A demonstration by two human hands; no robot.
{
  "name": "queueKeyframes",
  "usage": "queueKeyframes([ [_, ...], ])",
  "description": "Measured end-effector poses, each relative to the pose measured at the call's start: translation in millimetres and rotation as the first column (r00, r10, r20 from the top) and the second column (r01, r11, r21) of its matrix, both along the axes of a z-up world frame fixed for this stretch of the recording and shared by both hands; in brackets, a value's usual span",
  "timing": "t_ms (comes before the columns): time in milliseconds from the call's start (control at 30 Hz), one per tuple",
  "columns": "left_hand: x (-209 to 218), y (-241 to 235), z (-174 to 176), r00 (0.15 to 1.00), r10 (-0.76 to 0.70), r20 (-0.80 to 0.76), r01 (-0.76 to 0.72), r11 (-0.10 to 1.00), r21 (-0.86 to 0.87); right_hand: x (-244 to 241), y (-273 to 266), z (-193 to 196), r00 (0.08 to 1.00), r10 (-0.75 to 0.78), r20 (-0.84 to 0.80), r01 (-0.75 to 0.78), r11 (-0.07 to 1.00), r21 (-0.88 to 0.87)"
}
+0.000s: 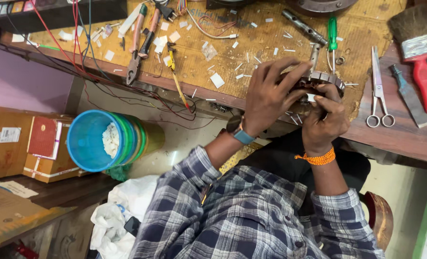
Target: The person cuts small white rectangular pieces with scissors and inserts them into slots on a circular copper-wound rotor. They use a green-handled screwdriver to press the pieces into place. The work is performed at a cluttered workbench with various tools and parts visible.
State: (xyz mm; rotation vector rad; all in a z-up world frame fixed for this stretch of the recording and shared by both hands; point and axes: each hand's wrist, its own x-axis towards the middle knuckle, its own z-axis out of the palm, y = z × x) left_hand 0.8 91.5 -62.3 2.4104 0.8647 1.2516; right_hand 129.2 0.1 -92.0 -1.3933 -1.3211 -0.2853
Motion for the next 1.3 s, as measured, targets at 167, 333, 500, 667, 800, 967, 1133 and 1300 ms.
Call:
queueKeyframes([
  [167,-1.6,5.5,-31.8,1.0,-0.016,-0.014,0.015,0.999,-0.044,12.8,-22.0,24.1,0.939,0.002,-0.343,0.028,0.996,0.081],
  [333,-10.6,35.4,-29.4,0.985,-0.162,0.065,0.171,0.972,-0.16,8.0,-20.1,37.6,0.748,0.13,-0.651,-0.184,0.983,-0.016],
  [500,-11.6,7.4,9.0,0.995,-0.065,0.075,0.079,0.976,-0.204,-24.5,-20.4,26.2,0.153,0.421,-0.894,-0.407,0.851,0.331],
  [667,-22.6,-26.6,22.4,0.985,-0.142,0.096,0.171,0.852,-0.495,-32.7,-53.4,24.6,0.462,0.353,-0.813,-0.183,0.935,0.303],
  [800,-21.4,-30.2,15.1,0.952,-0.224,0.209,0.293,0.862,-0.413,6.1,-69.1,26.7,0.699,0.274,-0.661,-0.136,0.958,0.253],
  [967,-4.8,-20.3,11.3,0.963,-0.26,0.076,0.267,0.863,-0.429,24.8,-52.3,17.6,0.97,0.191,-0.149,-0.195,0.981,-0.012],
  [1133,-1.3,-6.9,14.7,0.94,-0.33,0.089,0.341,0.898,-0.279,23.4,-37.4,20.8,0.989,0.146,0.031,-0.143,0.986,-0.085],
  [1300,-6.1,16.6,24.3,0.917,-0.354,-0.185,0.29,0.908,-0.301,57.2,-29.2,21.1,0.992,-0.094,-0.084,0.064,0.948,-0.311],
])
